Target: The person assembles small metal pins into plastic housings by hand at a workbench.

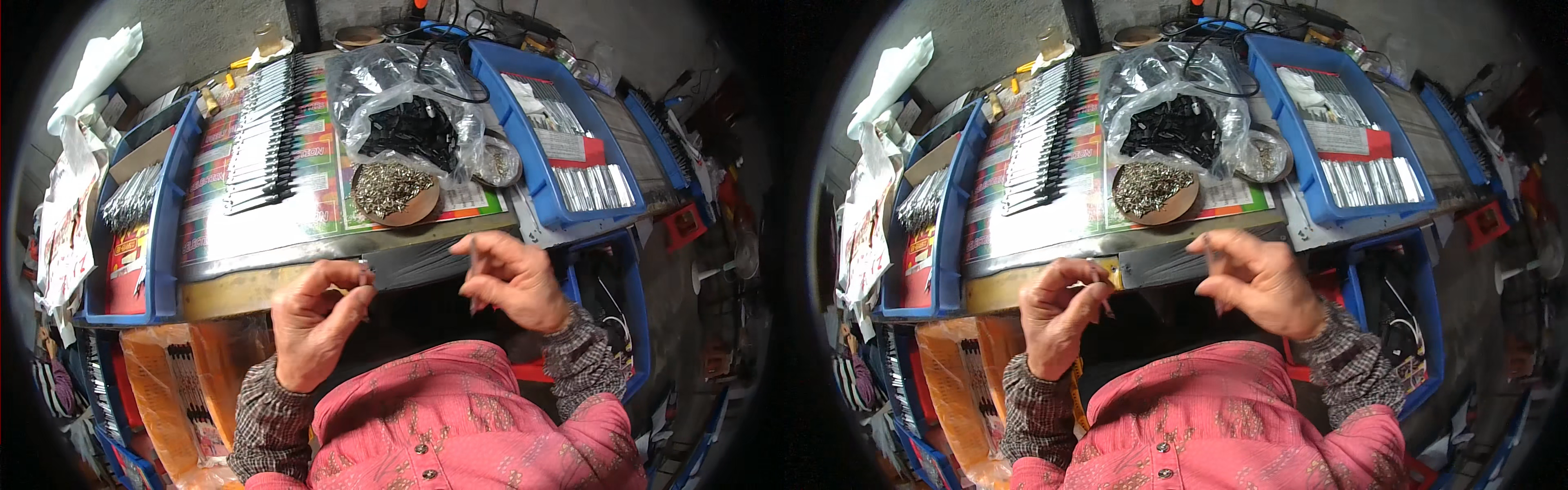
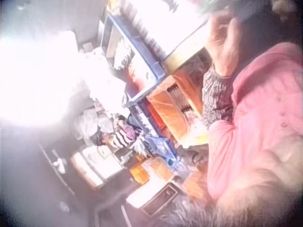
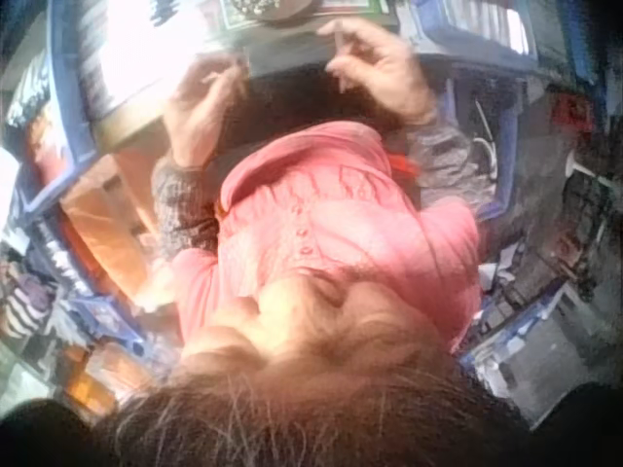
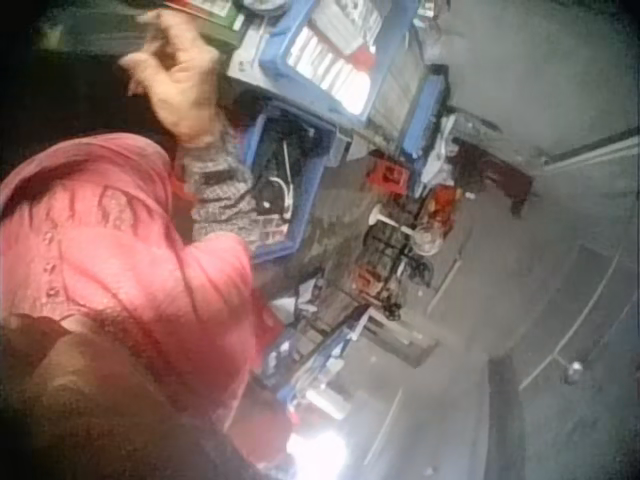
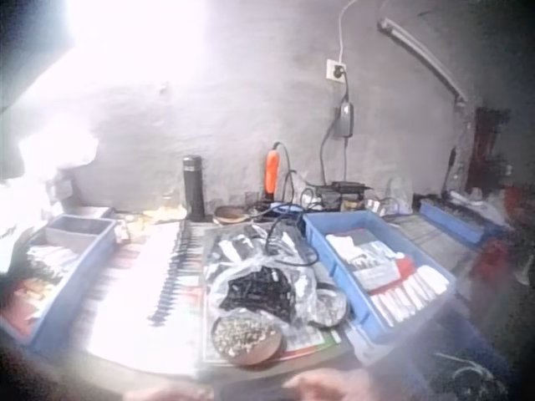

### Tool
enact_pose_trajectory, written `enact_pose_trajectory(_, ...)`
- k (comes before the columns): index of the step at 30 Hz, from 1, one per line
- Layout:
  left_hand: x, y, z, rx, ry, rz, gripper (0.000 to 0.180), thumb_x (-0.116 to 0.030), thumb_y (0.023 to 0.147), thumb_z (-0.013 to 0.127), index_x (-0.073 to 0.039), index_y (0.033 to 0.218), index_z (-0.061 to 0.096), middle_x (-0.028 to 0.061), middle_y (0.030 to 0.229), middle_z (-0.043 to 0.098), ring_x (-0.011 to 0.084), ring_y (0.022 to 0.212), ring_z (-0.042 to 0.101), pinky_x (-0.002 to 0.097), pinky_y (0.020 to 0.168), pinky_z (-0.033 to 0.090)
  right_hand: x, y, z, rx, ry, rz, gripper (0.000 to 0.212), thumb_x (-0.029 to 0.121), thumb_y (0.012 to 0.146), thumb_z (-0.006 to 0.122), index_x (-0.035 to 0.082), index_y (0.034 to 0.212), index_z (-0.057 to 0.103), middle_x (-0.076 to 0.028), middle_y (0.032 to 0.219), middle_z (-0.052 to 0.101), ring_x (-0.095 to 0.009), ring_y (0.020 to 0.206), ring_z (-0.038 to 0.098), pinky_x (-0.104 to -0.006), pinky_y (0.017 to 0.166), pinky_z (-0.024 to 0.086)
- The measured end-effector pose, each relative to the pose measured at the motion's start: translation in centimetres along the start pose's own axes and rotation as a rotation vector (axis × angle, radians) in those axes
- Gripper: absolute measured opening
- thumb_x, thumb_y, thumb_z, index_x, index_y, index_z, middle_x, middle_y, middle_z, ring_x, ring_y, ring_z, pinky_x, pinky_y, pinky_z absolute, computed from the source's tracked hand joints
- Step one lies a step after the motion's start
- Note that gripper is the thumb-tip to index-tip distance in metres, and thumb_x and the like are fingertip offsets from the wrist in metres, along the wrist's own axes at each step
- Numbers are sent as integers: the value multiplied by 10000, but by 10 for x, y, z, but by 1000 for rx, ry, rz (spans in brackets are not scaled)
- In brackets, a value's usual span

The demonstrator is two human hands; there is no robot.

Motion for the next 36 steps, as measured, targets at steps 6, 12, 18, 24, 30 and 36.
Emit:
enact_pose_trajectory(6,19,-6,12,56,-99,-117,105,10,887,642,37,989,637,31,810,640,44,648,566,188,562,482,-15,8,50,114,114,-63,448,-51,849,660,-25,1271,511,-22,814,606,-76,707,608,-226,624,530)
enact_pose_trajectory(12,31,-9,17,70,-202,-102,113,-19,908,629,47,999,640,58,858,661,58,686,587,188,569,493,-20,10,68,0,96,-141,474,-4,850,685,29,1293,518,-30,782,645,-50,626,581,-215,556,485)
enact_pose_trajectory(18,43,-12,17,53,-283,-106,125,-18,907,628,55,1008,643,76,884,663,86,716,610,207,602,519,-18,8,71,-24,36,-128,482,-26,848,676,31,1299,515,-33,816,656,-57,677,616,-217,592,512)
enact_pose_trajectory(24,50,-15,18,49,-334,-135,125,-10,908,622,60,1011,640,78,877,661,103,713,622,225,618,531,-24,6,73,-27,19,-106,481,-39,841,673,29,1294,525,-34,860,652,-58,690,619,-214,614,520)
enact_pose_trajectory(30,51,-14,20,65,-350,-142,123,-1,909,616,61,1012,640,79,869,658,108,704,619,229,620,529,-28,5,73,-36,50,-99,476,-43,842,670,25,1293,535,-34,890,645,-58,703,613,-213,622,521)
enact_pose_trajectory(36,54,-14,21,72,-385,-129,119,1,908,617,61,1009,641,81,865,658,109,695,613,232,616,524,-29,5,72,-27,42,-82,478,-44,844,668,23,1298,537,-35,889,644,-59,711,613,-213,624,521)
Point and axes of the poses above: each hand's wrist, its own y-axis towards the middle knuckle, its own z-axis out of the palm, x = y × z, the point moved 6 cm from there along y, towards the middle knuckle
